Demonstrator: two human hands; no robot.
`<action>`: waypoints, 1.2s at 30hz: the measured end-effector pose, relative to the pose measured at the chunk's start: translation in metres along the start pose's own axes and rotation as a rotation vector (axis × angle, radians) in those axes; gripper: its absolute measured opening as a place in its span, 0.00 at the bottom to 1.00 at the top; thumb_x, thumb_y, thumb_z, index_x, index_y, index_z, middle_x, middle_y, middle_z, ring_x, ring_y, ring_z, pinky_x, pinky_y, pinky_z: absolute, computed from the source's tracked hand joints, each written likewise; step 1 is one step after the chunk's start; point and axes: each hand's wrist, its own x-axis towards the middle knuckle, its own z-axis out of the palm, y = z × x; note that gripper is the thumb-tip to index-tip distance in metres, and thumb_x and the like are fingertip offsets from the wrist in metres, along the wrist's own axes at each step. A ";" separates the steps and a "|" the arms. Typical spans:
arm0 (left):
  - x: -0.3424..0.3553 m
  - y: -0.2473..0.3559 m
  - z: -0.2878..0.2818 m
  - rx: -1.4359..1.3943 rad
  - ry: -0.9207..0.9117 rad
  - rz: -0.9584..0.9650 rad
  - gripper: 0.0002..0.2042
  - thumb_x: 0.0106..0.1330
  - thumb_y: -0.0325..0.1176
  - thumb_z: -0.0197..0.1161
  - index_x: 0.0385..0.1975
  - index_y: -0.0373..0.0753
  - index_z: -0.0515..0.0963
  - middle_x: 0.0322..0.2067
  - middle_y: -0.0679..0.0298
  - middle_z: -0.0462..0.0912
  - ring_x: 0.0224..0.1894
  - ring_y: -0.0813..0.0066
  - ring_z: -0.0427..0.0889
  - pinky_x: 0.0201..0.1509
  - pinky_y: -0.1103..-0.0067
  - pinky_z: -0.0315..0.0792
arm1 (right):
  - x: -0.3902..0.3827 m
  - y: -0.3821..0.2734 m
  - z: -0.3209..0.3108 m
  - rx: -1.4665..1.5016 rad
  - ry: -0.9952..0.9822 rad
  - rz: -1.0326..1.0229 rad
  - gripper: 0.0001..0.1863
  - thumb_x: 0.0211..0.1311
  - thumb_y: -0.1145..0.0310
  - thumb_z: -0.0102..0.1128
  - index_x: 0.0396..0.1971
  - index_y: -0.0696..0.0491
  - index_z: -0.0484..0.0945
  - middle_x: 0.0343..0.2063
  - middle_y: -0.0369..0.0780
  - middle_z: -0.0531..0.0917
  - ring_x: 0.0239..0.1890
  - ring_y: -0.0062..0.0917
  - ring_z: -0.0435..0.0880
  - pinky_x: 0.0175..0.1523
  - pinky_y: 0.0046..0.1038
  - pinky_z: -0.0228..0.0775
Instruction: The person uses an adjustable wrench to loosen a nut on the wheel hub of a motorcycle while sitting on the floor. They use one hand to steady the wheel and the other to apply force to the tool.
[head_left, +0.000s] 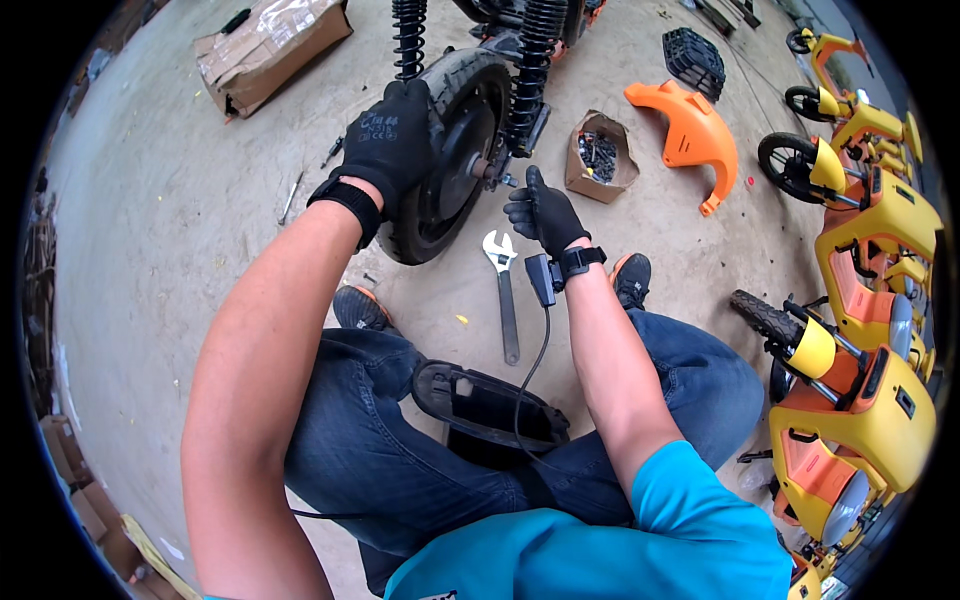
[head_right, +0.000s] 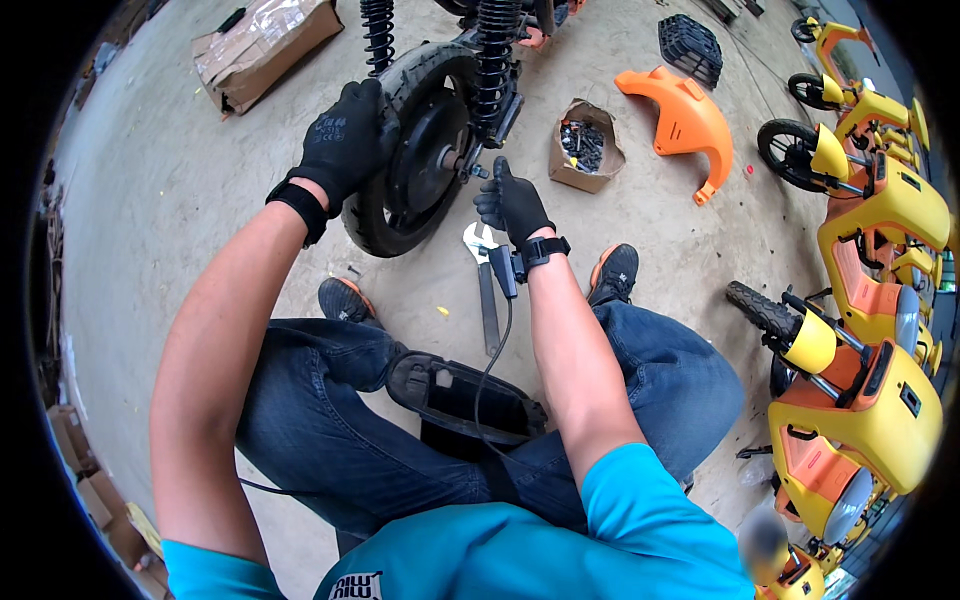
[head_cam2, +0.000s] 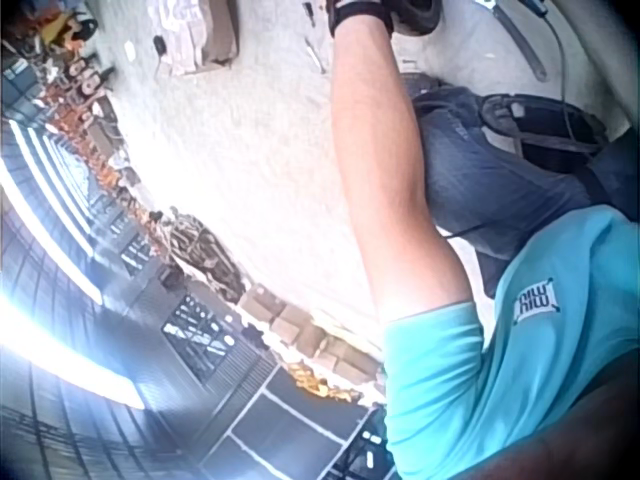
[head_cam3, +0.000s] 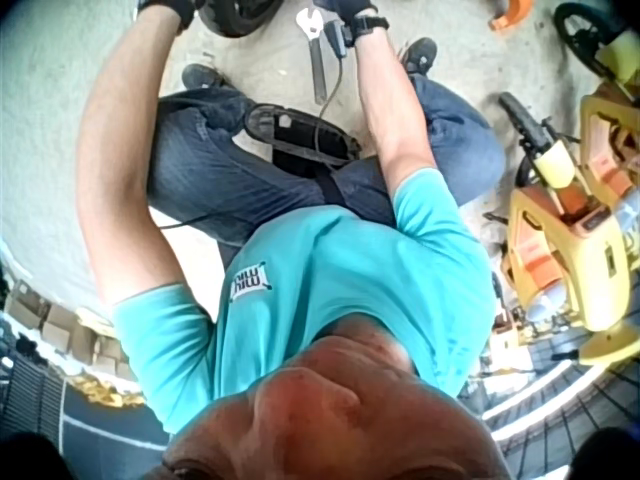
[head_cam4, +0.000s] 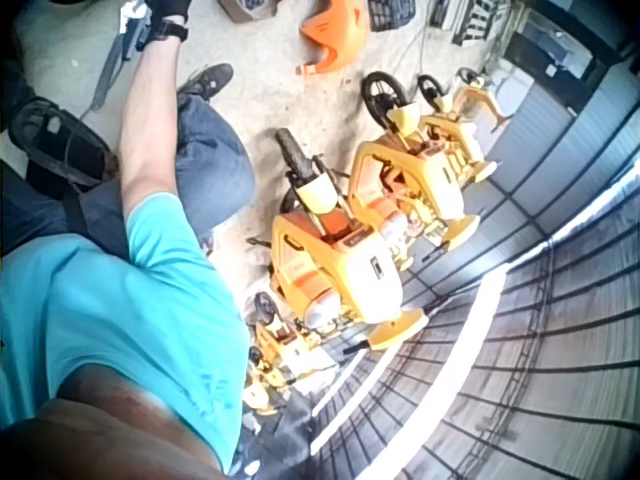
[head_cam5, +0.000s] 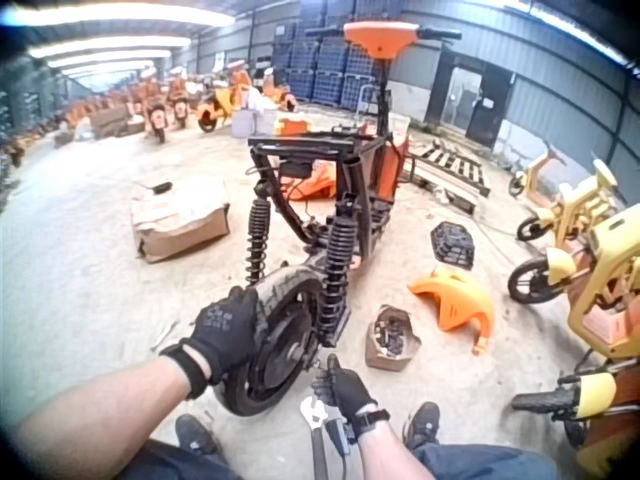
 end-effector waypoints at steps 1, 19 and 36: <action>0.000 -0.001 0.003 -0.003 0.008 0.008 0.19 0.61 0.40 0.59 0.50 0.39 0.69 0.44 0.48 0.75 0.44 0.47 0.80 0.45 0.60 0.75 | 0.003 -0.002 0.005 -0.019 -0.005 0.014 0.29 0.65 0.39 0.52 0.35 0.55 0.77 0.25 0.39 0.83 0.20 0.19 0.78 0.25 0.20 0.72; -0.002 -0.006 0.005 -0.015 0.025 0.008 0.20 0.61 0.40 0.59 0.51 0.39 0.68 0.43 0.48 0.75 0.42 0.46 0.81 0.44 0.60 0.75 | 0.024 0.015 0.011 0.259 -0.055 0.009 0.17 0.68 0.56 0.56 0.37 0.58 0.78 0.23 0.38 0.81 0.22 0.20 0.79 0.28 0.20 0.75; -0.001 -0.001 0.002 -0.001 0.024 0.012 0.19 0.61 0.40 0.58 0.48 0.38 0.68 0.43 0.47 0.75 0.41 0.46 0.80 0.43 0.60 0.75 | 0.044 0.021 0.017 0.045 -0.017 -0.241 0.11 0.67 0.64 0.55 0.32 0.57 0.75 0.24 0.38 0.80 0.23 0.18 0.78 0.28 0.20 0.72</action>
